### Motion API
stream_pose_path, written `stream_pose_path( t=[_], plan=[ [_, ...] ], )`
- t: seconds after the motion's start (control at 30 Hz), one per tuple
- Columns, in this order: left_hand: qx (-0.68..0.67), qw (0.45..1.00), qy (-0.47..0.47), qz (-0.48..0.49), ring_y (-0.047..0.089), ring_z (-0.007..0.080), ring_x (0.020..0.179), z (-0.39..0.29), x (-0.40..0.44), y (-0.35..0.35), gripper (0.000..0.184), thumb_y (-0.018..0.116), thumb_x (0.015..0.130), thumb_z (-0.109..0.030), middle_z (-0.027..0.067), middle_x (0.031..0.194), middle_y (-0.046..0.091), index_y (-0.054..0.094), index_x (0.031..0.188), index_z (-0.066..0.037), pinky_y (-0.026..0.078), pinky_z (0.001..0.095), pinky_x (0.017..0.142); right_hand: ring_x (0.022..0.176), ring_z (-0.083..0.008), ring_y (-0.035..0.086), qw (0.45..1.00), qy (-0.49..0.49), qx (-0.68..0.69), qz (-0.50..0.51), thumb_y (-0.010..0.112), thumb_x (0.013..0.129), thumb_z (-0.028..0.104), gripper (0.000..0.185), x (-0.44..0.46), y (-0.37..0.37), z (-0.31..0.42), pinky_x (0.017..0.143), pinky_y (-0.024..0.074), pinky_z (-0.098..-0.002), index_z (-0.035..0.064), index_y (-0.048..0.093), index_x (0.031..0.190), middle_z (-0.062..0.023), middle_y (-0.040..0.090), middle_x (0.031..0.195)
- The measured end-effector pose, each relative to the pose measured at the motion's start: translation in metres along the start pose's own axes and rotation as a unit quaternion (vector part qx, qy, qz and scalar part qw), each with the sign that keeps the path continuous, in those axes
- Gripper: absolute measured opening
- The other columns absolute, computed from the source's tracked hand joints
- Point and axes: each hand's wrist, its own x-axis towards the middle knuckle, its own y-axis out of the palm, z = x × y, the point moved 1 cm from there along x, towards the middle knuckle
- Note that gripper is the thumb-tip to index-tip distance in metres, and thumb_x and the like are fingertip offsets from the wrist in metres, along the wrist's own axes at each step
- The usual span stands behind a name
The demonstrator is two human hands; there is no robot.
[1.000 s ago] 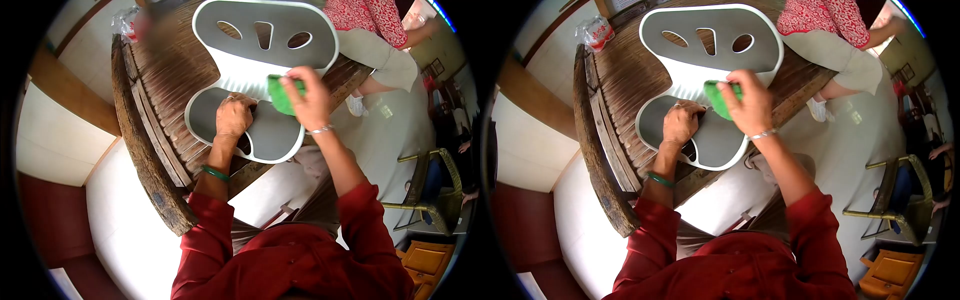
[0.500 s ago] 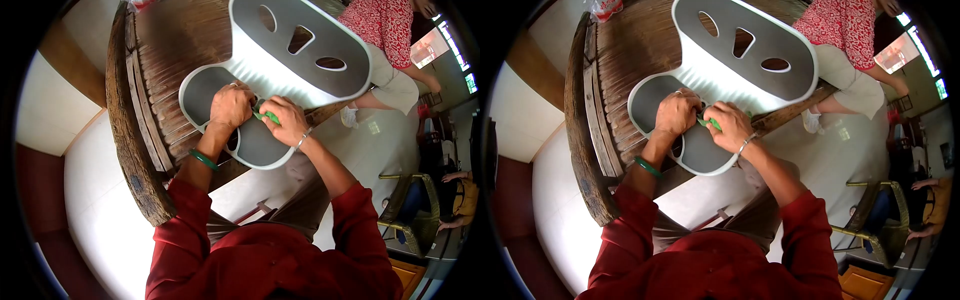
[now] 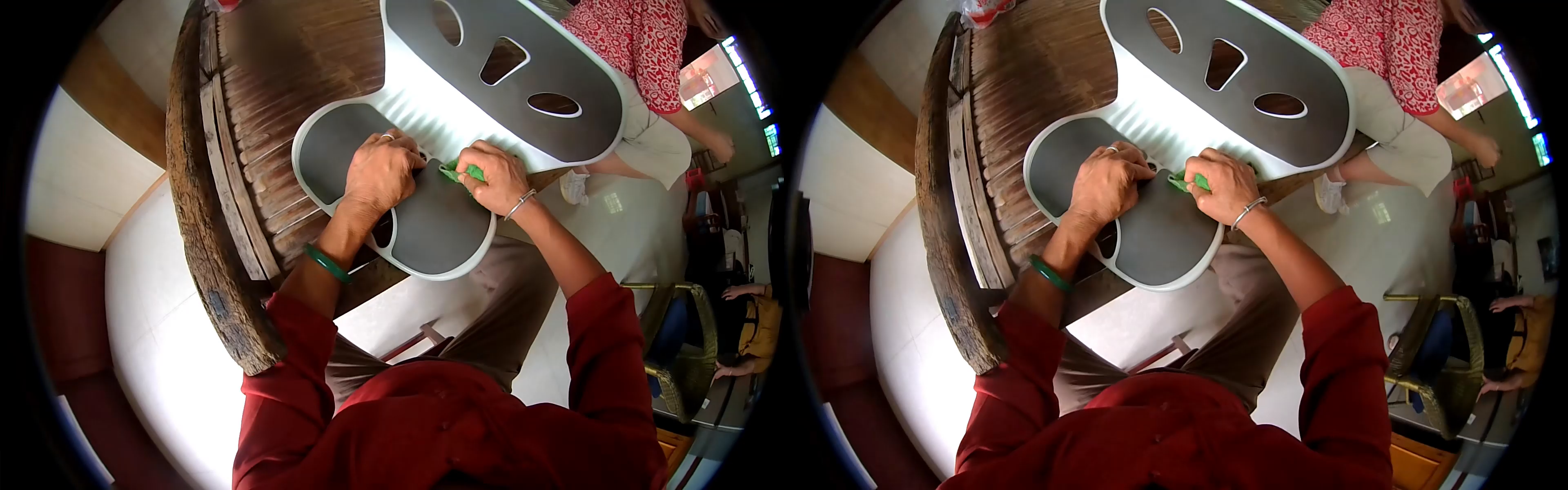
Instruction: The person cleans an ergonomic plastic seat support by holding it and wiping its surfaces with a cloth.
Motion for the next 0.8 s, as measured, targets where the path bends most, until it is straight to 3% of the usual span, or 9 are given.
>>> stream_pose_path(
  t=[0.1,0.13,0.23,0.33,0.43,0.63,0.7,0.73,0.8],
  plan=[
    [0.005,1.0,-0.007,-0.018,0.063,0.0175,0.102,-0.004,0.001,0.0,0.029,0.062,0.069,-0.003,-0.0025,0.093,0.071,0.079,0.088,-0.016,0.049,0.0336,0.089,0.087,-0.0301,0.063,0.996,0.009,0.093,-0.007,0.073,0.074,0.008,0.016,-0.009,0.01,0.011,0.07,0.0493,-0.0414,0.0141,0.061,0.083,-0.0047,0.061,0.089],
    [0.005,1.0,-0.015,-0.024,0.063,0.0172,0.102,-0.005,0.001,0.0,0.029,0.062,0.069,-0.003,-0.0027,0.093,0.071,0.079,0.088,-0.016,0.049,0.0335,0.089,0.085,-0.0294,0.063,0.993,-0.063,0.094,-0.036,0.073,0.074,0.007,0.016,-0.013,0.007,0.03,0.069,0.0498,-0.0412,0.0135,0.061,0.082,-0.0045,0.061,0.088],
    [0.006,0.999,-0.023,-0.025,0.063,0.0169,0.102,-0.006,0.0,0.001,0.028,0.062,0.069,-0.003,-0.0028,0.093,0.071,0.079,0.087,-0.016,0.049,0.0333,0.089,0.084,-0.0311,0.064,0.986,-0.149,0.078,-0.012,0.072,0.075,0.003,0.014,-0.025,-0.002,0.064,0.073,0.0503,-0.0384,0.0079,0.062,0.084,-0.0085,0.062,0.088],
    [0.011,1.0,-0.014,-0.022,0.063,0.0168,0.102,-0.004,0.0,0.002,0.027,0.061,0.07,-0.003,-0.0027,0.093,0.071,0.078,0.087,-0.016,0.049,0.033,0.089,0.083,-0.0296,0.063,0.993,-0.083,0.082,-0.011,0.069,0.076,0.008,0.011,-0.013,0.004,0.038,0.07,0.0503,-0.0408,0.0132,0.06,0.081,-0.0052,0.061,0.087],
    [0.014,1.0,-0.007,-0.024,0.064,0.0179,0.102,-0.004,0.001,0.0,0.026,0.061,0.071,-0.003,-0.002,0.094,0.071,0.078,0.086,-0.015,0.049,0.0334,0.091,0.083,-0.0334,0.064,0.999,0.035,0.002,0.01,0.067,0.078,0.009,0.009,0.011,0.012,0.016,0.07,0.049,-0.0455,0.0153,0.063,0.084,-0.0074,0.063,0.088],
    [-0.094,0.993,-0.055,0.038,0.065,0.0242,0.104,-0.01,-0.003,-0.008,0.025,0.06,0.072,-0.005,0.0014,0.101,0.072,0.076,0.089,-0.013,0.049,0.0375,0.094,0.082,-0.0315,0.065,0.989,-0.105,0.104,-0.004,0.069,0.076,0.009,0.011,-0.013,0.008,0.063,0.07,0.0505,-0.0414,0.0145,0.062,0.082,-0.0066,0.062,0.086],
    [-0.06,0.998,-0.027,0.004,0.065,0.0242,0.104,-0.016,-0.002,-0.005,0.024,0.06,0.072,-0.005,0.0012,0.102,0.071,0.075,0.09,-0.013,0.05,0.0368,0.094,0.083,-0.032,0.065,0.992,-0.041,0.115,0.032,0.071,0.077,0.006,0.012,-0.007,0.01,0.038,0.072,0.0499,-0.0397,0.0102,0.063,0.085,-0.0085,0.063,0.087],
    [-0.017,0.999,-0.028,0.015,0.065,0.0243,0.103,-0.023,0.002,-0.004,0.022,0.06,0.073,-0.006,0.0013,0.103,0.071,0.075,0.089,-0.012,0.05,0.0367,0.094,0.084,-0.0322,0.065,0.998,-0.005,0.056,0.027,0.07,0.078,0.006,0.01,-0.001,0.004,0.034,0.073,0.0502,-0.0399,0.0094,0.064,0.086,-0.0085,0.064,0.087],
    [-0.027,0.998,-0.052,0.008,0.065,0.0243,0.103,-0.025,0.003,-0.002,0.022,0.06,0.074,-0.006,0.0017,0.103,0.071,0.075,0.089,-0.013,0.05,0.0368,0.094,0.082,-0.0326,0.064,0.999,0.009,0.032,0.008,0.07,0.078,0.007,0.01,0.007,0.008,0.024,0.072,0.0494,-0.041,0.009,0.063,0.084,-0.0084,0.063,0.086]
  ],
)
